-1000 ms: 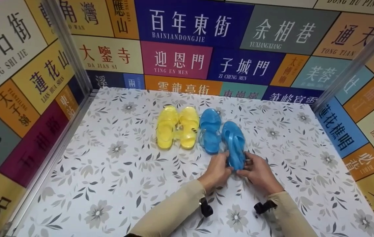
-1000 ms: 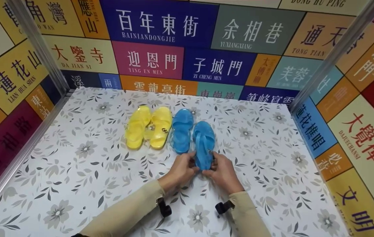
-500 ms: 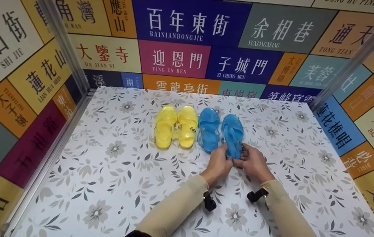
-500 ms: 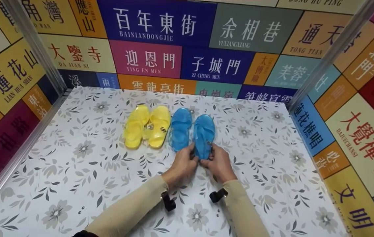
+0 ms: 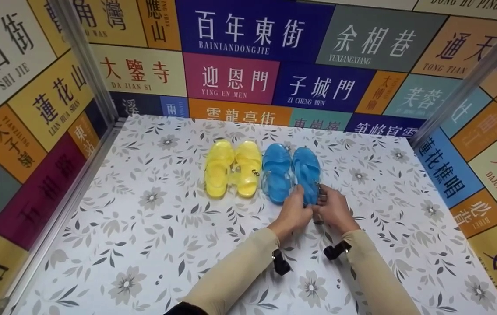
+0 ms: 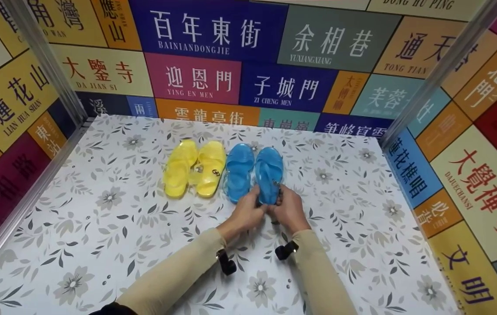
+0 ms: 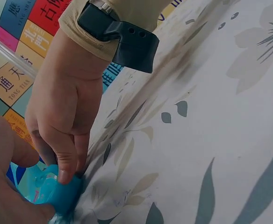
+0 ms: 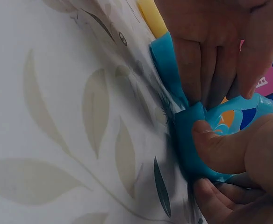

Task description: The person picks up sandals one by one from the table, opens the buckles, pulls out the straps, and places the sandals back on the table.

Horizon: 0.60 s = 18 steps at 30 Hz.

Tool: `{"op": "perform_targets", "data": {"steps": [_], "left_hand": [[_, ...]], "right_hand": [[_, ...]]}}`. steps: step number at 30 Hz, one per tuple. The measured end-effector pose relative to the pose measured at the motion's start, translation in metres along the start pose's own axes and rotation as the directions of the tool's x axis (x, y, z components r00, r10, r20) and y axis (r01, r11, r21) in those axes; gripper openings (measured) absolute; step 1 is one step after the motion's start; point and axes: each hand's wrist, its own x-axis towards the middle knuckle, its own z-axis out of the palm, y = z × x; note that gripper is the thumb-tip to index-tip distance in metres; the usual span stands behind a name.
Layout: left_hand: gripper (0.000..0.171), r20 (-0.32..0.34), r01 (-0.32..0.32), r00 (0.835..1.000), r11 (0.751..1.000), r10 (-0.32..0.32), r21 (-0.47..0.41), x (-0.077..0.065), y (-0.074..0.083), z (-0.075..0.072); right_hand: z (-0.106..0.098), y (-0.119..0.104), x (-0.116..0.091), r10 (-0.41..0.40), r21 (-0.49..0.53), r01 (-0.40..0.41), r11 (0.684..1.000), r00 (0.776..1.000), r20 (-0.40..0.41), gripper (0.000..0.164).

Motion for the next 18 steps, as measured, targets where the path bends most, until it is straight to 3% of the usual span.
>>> {"op": "perform_targets", "data": {"steps": [7, 14, 18], "left_hand": [[0.084, 0.023, -0.005, 1.000, 1.000, 0.005, 0.006, 0.004, -0.003, 0.001], [0.084, 0.033, 0.009, 0.999, 1.000, -0.010, 0.015, -0.001, -0.001, -0.003], [0.080, 0.016, -0.039, 0.999, 0.998, 0.038, 0.039, -0.008, -0.002, -0.006]], "right_hand": [[-0.001, 0.001, 0.003, -0.066, -0.025, 0.065, 0.998, 0.997, -0.033, 0.081], [-0.001, 0.003, 0.002, -0.074, -0.022, 0.074, 0.997, 0.997, -0.033, 0.081], [-0.004, 0.007, -0.002, -0.081, -0.027, 0.080, 0.996, 0.996, -0.029, 0.080]]}}
